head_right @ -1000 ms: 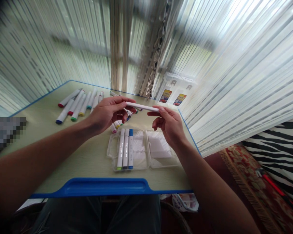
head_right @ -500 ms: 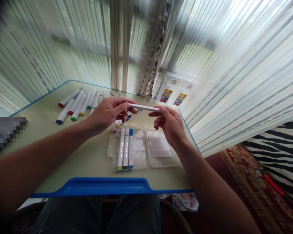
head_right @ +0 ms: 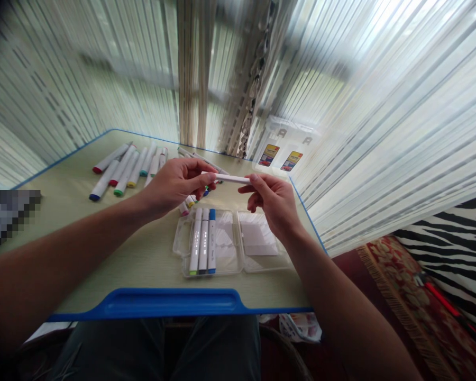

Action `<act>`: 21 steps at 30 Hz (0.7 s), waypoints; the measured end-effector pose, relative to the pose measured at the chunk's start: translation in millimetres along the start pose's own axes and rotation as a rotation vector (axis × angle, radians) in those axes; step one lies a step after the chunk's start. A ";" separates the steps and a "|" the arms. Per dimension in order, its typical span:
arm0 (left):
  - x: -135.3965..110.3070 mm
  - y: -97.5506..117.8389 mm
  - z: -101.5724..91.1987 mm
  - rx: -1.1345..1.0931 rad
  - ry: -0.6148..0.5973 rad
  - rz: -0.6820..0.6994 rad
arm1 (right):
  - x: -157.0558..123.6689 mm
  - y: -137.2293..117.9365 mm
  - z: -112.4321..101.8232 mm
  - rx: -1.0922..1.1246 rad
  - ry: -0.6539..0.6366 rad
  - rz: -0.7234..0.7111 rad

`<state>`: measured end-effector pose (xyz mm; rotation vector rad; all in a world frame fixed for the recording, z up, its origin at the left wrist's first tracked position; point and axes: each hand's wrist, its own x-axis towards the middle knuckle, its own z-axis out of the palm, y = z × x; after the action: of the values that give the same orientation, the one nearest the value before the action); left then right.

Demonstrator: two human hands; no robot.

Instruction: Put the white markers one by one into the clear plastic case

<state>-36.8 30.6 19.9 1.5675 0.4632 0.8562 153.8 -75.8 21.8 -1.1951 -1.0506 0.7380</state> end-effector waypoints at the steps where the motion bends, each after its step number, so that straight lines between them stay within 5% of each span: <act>1: 0.3 -0.4 -0.1 0.007 0.001 0.005 | -0.5 0.2 -0.1 -0.007 -0.009 0.000; 12: -2.7 -4.7 0.3 0.113 -0.143 0.040 | -7.7 -2.6 2.7 -0.215 -0.090 0.011; 21: -5.3 -9.0 3.5 0.195 -0.222 0.070 | -8.6 -1.8 2.0 -0.599 -0.007 -0.202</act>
<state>-36.0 26.2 9.9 1.8441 0.3407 0.6946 148.7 -83.1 21.5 -1.5574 -1.4300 0.2678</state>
